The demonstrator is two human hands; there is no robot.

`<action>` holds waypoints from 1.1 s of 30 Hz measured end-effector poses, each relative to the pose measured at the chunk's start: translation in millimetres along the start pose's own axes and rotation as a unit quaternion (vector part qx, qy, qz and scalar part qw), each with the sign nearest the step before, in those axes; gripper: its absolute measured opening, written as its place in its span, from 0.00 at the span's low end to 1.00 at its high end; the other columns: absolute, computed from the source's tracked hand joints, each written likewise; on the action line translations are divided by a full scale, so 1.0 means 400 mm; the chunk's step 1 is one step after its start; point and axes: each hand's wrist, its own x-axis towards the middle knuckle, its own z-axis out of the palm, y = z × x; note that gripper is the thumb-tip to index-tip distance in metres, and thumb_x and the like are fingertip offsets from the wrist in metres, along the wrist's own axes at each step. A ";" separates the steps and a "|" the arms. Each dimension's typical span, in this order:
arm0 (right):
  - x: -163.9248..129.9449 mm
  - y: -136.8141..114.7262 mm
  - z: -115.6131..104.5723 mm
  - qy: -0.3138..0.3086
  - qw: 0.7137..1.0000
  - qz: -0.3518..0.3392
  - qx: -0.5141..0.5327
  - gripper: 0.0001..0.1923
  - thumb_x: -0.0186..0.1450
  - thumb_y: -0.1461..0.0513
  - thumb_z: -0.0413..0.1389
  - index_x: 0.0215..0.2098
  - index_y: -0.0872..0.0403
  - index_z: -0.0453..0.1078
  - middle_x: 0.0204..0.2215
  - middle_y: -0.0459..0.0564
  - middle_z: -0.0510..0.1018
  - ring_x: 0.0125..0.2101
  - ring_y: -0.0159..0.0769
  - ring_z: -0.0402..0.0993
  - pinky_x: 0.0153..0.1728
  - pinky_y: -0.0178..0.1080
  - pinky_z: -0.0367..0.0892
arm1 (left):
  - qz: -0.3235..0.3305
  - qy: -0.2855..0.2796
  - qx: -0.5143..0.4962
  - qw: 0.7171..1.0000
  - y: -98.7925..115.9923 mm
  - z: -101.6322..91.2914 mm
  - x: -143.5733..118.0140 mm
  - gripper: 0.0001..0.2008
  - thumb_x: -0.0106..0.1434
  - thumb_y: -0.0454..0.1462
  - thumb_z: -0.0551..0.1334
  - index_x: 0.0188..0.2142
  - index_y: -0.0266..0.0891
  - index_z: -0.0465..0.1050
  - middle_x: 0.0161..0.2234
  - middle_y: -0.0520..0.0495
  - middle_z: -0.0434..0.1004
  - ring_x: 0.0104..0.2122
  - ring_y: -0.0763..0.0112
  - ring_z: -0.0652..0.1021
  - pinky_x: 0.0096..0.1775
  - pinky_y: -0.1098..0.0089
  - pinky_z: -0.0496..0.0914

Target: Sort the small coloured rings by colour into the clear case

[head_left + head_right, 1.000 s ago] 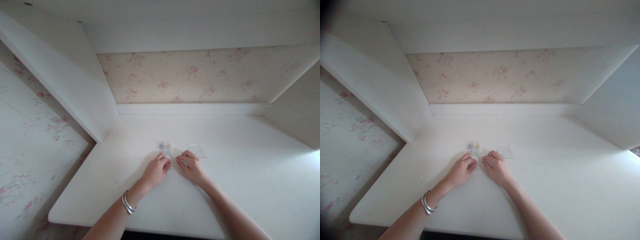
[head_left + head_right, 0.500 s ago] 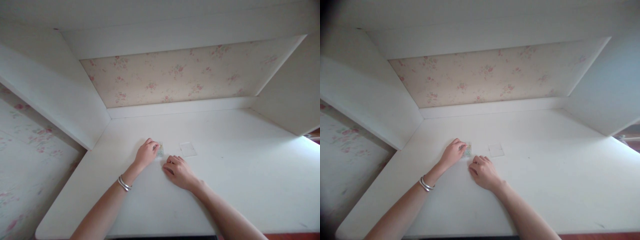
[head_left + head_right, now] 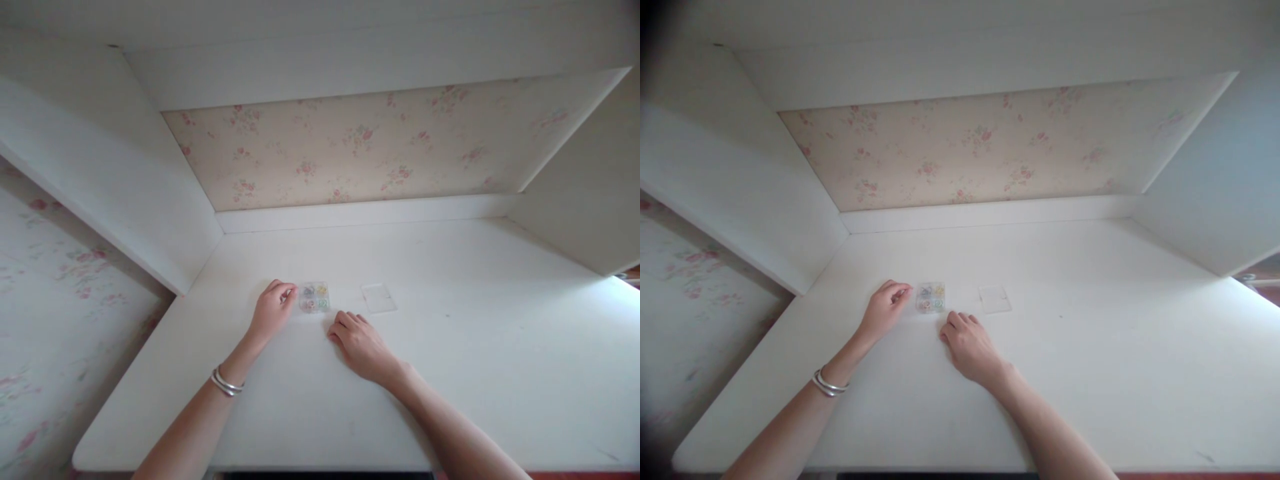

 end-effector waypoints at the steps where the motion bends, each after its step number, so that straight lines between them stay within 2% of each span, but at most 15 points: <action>1: 0.000 -0.002 -0.001 -0.001 1.000 -0.001 -0.003 0.11 0.68 0.63 0.45 0.33 0.54 0.68 0.32 0.50 0.69 0.32 0.34 0.64 0.36 0.38 0.58 | -0.009 -0.003 -0.008 1.000 -0.003 -0.006 -0.011 0.12 0.64 0.41 0.53 0.36 0.39 0.74 0.33 0.48 0.72 0.32 0.72 0.73 0.37 0.72 0.68; 7: 0.024 0.007 -0.003 0.022 0.999 0.007 0.042 0.11 0.69 0.62 0.43 0.35 0.53 0.67 0.34 0.50 0.69 0.34 0.34 0.66 0.37 0.38 0.59 | -0.037 -0.023 -0.057 0.997 -0.011 -0.006 -0.052 0.13 0.63 0.41 0.53 0.37 0.39 0.75 0.33 0.48 0.73 0.31 0.72 0.73 0.36 0.72 0.68; 11: 0.079 0.029 -0.012 0.081 0.991 0.037 0.103 0.11 0.69 0.62 0.43 0.37 0.54 0.67 0.35 0.51 0.69 0.36 0.34 0.67 0.38 0.38 0.62 | -0.046 -0.036 -0.084 0.995 -0.021 0.012 -0.058 0.12 0.62 0.41 0.55 0.35 0.39 0.75 0.31 0.49 0.73 0.30 0.72 0.73 0.35 0.72 0.67; 15: 0.147 0.047 -0.015 0.121 0.986 0.058 0.101 0.12 0.69 0.61 0.44 0.37 0.54 0.68 0.36 0.52 0.69 0.36 0.34 0.67 0.38 0.38 0.63 | -0.082 -0.029 -0.104 0.991 -0.033 0.022 -0.059 0.12 0.62 0.42 0.56 0.36 0.38 0.75 0.32 0.48 0.75 0.30 0.72 0.73 0.35 0.71 0.67; 18: 0.188 0.056 -0.002 0.123 0.987 0.072 0.076 0.12 0.68 0.61 0.44 0.37 0.54 0.69 0.36 0.51 0.69 0.36 0.34 0.68 0.40 0.37 0.63 | -0.104 -0.028 -0.127 0.986 -0.034 0.020 -0.061 0.12 0.62 0.41 0.56 0.36 0.38 0.75 0.34 0.48 0.76 0.33 0.71 0.74 0.37 0.70 0.68; 21: 0.207 0.064 0.018 0.099 0.990 0.082 0.060 0.12 0.68 0.60 0.45 0.36 0.54 0.70 0.36 0.50 0.69 0.36 0.32 0.68 0.39 0.36 0.63 | -0.102 -0.028 -0.141 0.984 -0.031 0.016 -0.062 0.12 0.62 0.41 0.56 0.35 0.38 0.75 0.34 0.48 0.76 0.34 0.71 0.74 0.38 0.70 0.68; 23: 0.205 0.071 0.026 0.099 0.989 0.091 0.067 0.13 0.68 0.60 0.45 0.36 0.53 0.71 0.35 0.50 0.70 0.34 0.32 0.68 0.38 0.35 0.63 | -0.099 -0.023 -0.143 0.984 -0.030 0.015 -0.063 0.12 0.62 0.41 0.56 0.35 0.38 0.75 0.33 0.48 0.76 0.33 0.71 0.74 0.38 0.70 0.68; 27: 0.163 0.089 0.012 0.176 0.971 0.136 0.084 0.14 0.67 0.57 0.45 0.35 0.53 0.71 0.34 0.49 0.70 0.32 0.32 0.69 0.34 0.35 0.63 | -0.102 -0.017 -0.145 0.984 -0.029 0.017 -0.064 0.12 0.62 0.42 0.55 0.35 0.39 0.75 0.33 0.48 0.76 0.32 0.71 0.74 0.37 0.70 0.67; 29: 0.128 0.099 -0.004 0.195 0.965 0.161 0.065 0.14 0.67 0.56 0.46 0.35 0.52 0.71 0.33 0.49 0.71 0.31 0.32 0.69 0.33 0.35 0.62 | -0.099 -0.022 -0.141 0.985 -0.028 0.017 -0.064 0.13 0.62 0.42 0.55 0.35 0.39 0.75 0.33 0.48 0.75 0.32 0.71 0.74 0.37 0.70 0.67; 33: 0.060 0.123 -0.024 0.148 0.965 0.214 -0.017 0.15 0.65 0.53 0.47 0.34 0.51 0.72 0.32 0.48 0.72 0.30 0.34 0.69 0.32 0.37 0.61 | -0.087 -0.026 -0.130 0.987 -0.026 0.017 -0.064 0.13 0.62 0.42 0.55 0.35 0.38 0.75 0.32 0.48 0.75 0.32 0.71 0.74 0.36 0.71 0.67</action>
